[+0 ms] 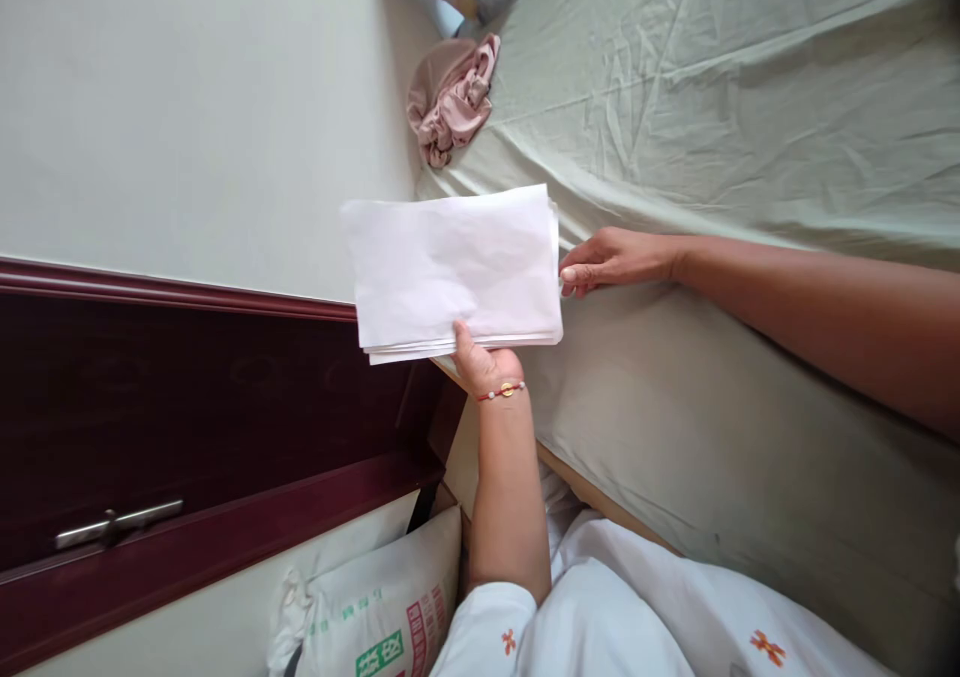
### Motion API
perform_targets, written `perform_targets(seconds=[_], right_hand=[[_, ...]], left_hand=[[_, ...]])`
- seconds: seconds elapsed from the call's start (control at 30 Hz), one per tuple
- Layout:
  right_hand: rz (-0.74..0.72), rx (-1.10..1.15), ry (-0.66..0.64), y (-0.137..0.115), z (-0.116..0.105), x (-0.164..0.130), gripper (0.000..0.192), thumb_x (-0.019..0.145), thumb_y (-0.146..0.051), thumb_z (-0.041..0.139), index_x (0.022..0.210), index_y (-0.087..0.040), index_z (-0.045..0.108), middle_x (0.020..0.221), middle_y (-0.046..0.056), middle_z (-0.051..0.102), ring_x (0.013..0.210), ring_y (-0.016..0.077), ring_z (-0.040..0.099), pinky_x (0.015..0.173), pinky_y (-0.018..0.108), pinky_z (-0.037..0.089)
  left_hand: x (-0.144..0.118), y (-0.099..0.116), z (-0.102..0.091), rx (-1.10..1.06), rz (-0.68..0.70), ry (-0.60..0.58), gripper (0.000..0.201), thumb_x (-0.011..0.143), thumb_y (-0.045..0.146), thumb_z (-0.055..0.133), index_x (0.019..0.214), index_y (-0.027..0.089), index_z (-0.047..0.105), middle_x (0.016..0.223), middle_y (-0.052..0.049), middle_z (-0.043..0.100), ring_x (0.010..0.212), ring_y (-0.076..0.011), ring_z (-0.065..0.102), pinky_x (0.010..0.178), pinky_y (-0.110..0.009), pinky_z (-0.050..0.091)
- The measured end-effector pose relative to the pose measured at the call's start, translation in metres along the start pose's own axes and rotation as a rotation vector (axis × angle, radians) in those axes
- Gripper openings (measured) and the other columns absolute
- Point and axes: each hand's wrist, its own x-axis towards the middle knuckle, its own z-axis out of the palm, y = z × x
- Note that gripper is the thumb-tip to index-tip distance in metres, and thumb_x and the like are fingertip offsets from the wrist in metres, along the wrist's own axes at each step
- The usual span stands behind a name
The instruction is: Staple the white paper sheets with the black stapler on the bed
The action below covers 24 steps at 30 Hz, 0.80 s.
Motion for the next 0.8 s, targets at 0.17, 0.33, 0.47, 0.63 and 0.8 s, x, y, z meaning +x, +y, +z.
perform_targets(seconds=[0.17,0.33,0.47,0.63,0.8], right_hand=[[-0.151,0.306,0.129,0.01,0.0,0.005,0.057,0.076,-0.055,0.087,0.119,-0.02,0.075,0.12,0.01,0.08,0.117,0.0301,0.072,0.106,0.048,0.057],[-0.184,0.598,0.195,0.017,0.0,0.008,0.06,0.066,-0.04,0.095,0.117,-0.016,0.074,0.12,0.012,0.08,0.125,0.0345,0.069,0.117,0.058,0.049],[-0.159,0.687,0.168,0.017,-0.002,0.006,0.053,0.065,-0.033,0.096,0.111,-0.015,0.076,0.116,0.012,0.081,0.122,0.034,0.071,0.118,0.059,0.05],[-0.046,0.7,0.138,0.012,-0.005,0.0,0.039,0.06,-0.033,0.099,0.091,-0.02,0.081,0.102,0.006,0.083,0.103,0.031,0.078,0.102,0.049,0.062],[-0.002,0.617,0.109,0.009,-0.006,-0.003,0.042,0.061,-0.038,0.1,0.096,-0.021,0.083,0.101,0.007,0.083,0.104,0.0316,0.078,0.103,0.05,0.063]], left_hand=[[-0.022,-0.018,0.024,-0.162,-0.055,-0.167,0.048,0.09,0.053,0.074,0.129,0.026,0.069,0.137,-0.009,0.073,0.133,-0.0239,0.066,0.117,-0.044,0.051],[-0.026,-0.022,-0.012,-0.21,-0.146,-0.171,0.026,0.08,0.034,0.087,0.1,0.025,0.072,0.106,-0.003,0.077,0.106,-0.0178,0.073,0.104,-0.036,0.054],[-0.011,-0.011,-0.071,-0.174,-0.034,-0.198,0.027,0.078,0.034,0.09,0.093,0.029,0.068,0.096,0.005,0.075,0.094,-0.0122,0.07,0.094,-0.031,0.053],[-0.003,0.009,-0.112,0.042,0.119,-0.283,0.061,0.061,0.038,0.101,0.113,0.033,0.07,0.111,0.002,0.075,0.111,-0.0163,0.07,0.104,-0.032,0.053],[-0.01,0.002,-0.103,0.235,0.063,-0.238,0.079,0.052,0.036,0.105,0.122,0.023,0.072,0.125,-0.007,0.076,0.125,-0.024,0.069,0.12,-0.041,0.048]])
